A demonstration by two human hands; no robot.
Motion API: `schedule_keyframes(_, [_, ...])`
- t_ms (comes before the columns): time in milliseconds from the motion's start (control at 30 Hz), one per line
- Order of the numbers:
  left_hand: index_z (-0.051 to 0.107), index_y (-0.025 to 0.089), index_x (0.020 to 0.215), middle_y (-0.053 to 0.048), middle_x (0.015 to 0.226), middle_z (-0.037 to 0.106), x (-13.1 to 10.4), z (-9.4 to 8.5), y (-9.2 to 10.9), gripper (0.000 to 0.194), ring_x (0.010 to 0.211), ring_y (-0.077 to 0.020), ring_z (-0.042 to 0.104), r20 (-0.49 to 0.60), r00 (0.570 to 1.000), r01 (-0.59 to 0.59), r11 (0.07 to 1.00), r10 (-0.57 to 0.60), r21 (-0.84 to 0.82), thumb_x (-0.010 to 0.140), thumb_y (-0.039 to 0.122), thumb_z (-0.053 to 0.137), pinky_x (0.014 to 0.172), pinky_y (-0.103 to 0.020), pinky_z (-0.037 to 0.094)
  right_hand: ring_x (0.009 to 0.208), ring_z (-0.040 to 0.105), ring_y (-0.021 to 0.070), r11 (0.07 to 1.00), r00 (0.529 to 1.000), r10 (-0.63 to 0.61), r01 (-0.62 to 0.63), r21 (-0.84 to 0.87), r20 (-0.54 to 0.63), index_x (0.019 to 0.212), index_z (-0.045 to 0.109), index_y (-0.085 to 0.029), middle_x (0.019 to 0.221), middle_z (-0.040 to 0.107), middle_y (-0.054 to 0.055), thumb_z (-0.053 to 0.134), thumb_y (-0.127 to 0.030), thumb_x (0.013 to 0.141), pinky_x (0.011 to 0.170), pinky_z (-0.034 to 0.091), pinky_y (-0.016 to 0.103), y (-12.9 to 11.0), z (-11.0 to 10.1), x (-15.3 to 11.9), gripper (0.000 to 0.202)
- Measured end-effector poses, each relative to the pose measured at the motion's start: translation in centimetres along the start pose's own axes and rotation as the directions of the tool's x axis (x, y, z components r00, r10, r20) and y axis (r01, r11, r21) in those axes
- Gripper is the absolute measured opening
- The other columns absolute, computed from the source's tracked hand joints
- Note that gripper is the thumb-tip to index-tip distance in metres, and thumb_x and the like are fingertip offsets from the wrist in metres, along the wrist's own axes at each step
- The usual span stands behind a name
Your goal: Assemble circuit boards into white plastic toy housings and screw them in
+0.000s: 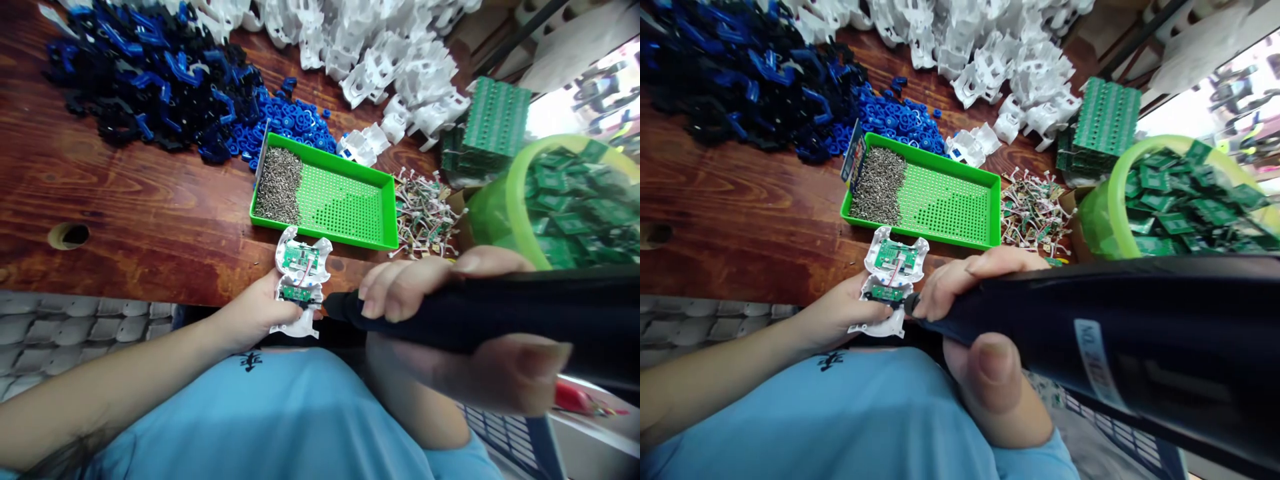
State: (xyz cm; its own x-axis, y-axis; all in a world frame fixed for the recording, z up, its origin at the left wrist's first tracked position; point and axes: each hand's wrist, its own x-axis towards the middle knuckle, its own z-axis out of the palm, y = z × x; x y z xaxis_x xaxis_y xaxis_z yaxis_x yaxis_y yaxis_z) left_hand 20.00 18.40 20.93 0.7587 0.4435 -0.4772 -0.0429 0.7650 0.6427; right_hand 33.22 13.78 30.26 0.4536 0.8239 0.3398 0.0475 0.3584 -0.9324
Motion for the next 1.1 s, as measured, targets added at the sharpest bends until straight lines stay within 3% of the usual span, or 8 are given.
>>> schedule_keyframes(167, [0.059,0.019,0.111,0.002,0.09,0.07,-0.1,0.1,0.2,0.053,0.077,-0.015,0.062,-0.005,1.0,-0.018,1.0,0.018,0.015,0.063,-0.001,0.058,0.069,-0.024,0.044,0.041,0.048,0.0151,0.999,0.999,0.035,-0.036,-0.015,-0.023,0.08,0.054,-0.024,0.048,0.05,-0.004,0.044,-0.057,0.085,0.044,0.045,0.033,-0.8,0.1,0.0,0.035])
schedule_keyframes(400, [0.05,0.019,0.122,-0.001,0.104,0.069,-0.1,-0.2,-0.1,0.054,0.091,-0.0183,0.065,0.061,0.997,-0.046,0.999,0.044,0.022,0.071,0.003,0.061,0.083,-0.028,0.046,0.035,0.045,0.0145,0.993,0.994,0.11,-0.109,0.038,-0.027,0.074,0.051,-0.023,0.042,0.047,-0.005,0.047,-0.051,0.086,0.039,0.044,0.032,-0.9,0.5,0.4,0.03])
schedule_keyframes(567, [0.048,0.019,0.127,-0.006,0.118,0.065,0.1,-0.7,-0.6,0.055,0.11,-0.0232,0.058,0.094,0.992,-0.084,0.995,0.079,0.051,0.075,0.015,0.067,0.09,-0.03,0.044,0.038,0.047,0.0148,1.0,1.0,-0.023,0.023,0.016,-0.014,0.081,0.054,-0.022,0.047,0.05,-0.004,0.048,-0.051,0.085,0.04,0.044,0.033,0.0,0.0,0.3,0.029])
schedule_keyframes(667, [0.048,0.021,0.127,-0.006,0.122,0.063,0.0,-0.6,-0.6,0.055,0.114,-0.0251,0.056,0.087,0.994,-0.077,0.995,0.072,0.056,0.075,0.017,0.068,0.09,-0.031,0.044,0.038,0.047,0.0146,1.0,1.0,-0.024,0.024,-0.009,-0.017,0.082,0.055,-0.023,0.047,0.051,-0.004,0.053,-0.047,0.084,0.041,0.044,0.033,0.1,-0.2,0.1,0.024])
schedule_keyframes(733, [0.05,0.02,0.125,-0.007,0.123,0.063,0.0,-0.5,-0.5,0.055,0.115,-0.0268,0.055,0.063,0.995,-0.084,0.995,0.081,0.053,0.074,0.015,0.068,0.09,-0.033,0.044,0.04,0.048,0.0152,0.999,1.0,0.018,-0.019,-0.034,-0.025,0.081,0.056,-0.023,0.048,0.051,-0.004,0.056,-0.044,0.083,0.043,0.046,0.034,0.1,-0.1,-0.1,0.021])
schedule_keyframes(967, [0.055,0.018,0.115,-0.004,0.1,0.071,0.0,0.0,-0.1,0.05,0.095,-0.0247,0.065,0.019,0.999,-0.043,0.999,0.043,0.006,0.067,0.005,0.063,0.082,-0.034,0.048,0.042,0.051,0.0161,0.996,0.997,-0.073,0.073,-0.045,0.007,0.08,0.059,-0.022,0.049,0.052,-0.001,0.039,-0.049,0.09,0.045,0.047,0.035,0.0,0.5,-0.8,0.035])
schedule_keyframes(1100, [0.056,0.018,0.109,-0.001,0.096,0.071,0.0,0.3,-0.2,0.047,0.09,-0.0215,0.065,0.011,0.997,-0.072,0.997,0.072,0.011,0.066,0.002,0.061,0.078,-0.03,0.048,0.044,0.052,0.0163,0.996,0.997,-0.068,0.07,-0.054,0.038,0.078,0.057,-0.022,0.051,0.053,-0.001,0.049,-0.047,0.086,0.046,0.048,0.036,0.0,0.5,-1.0,0.027])
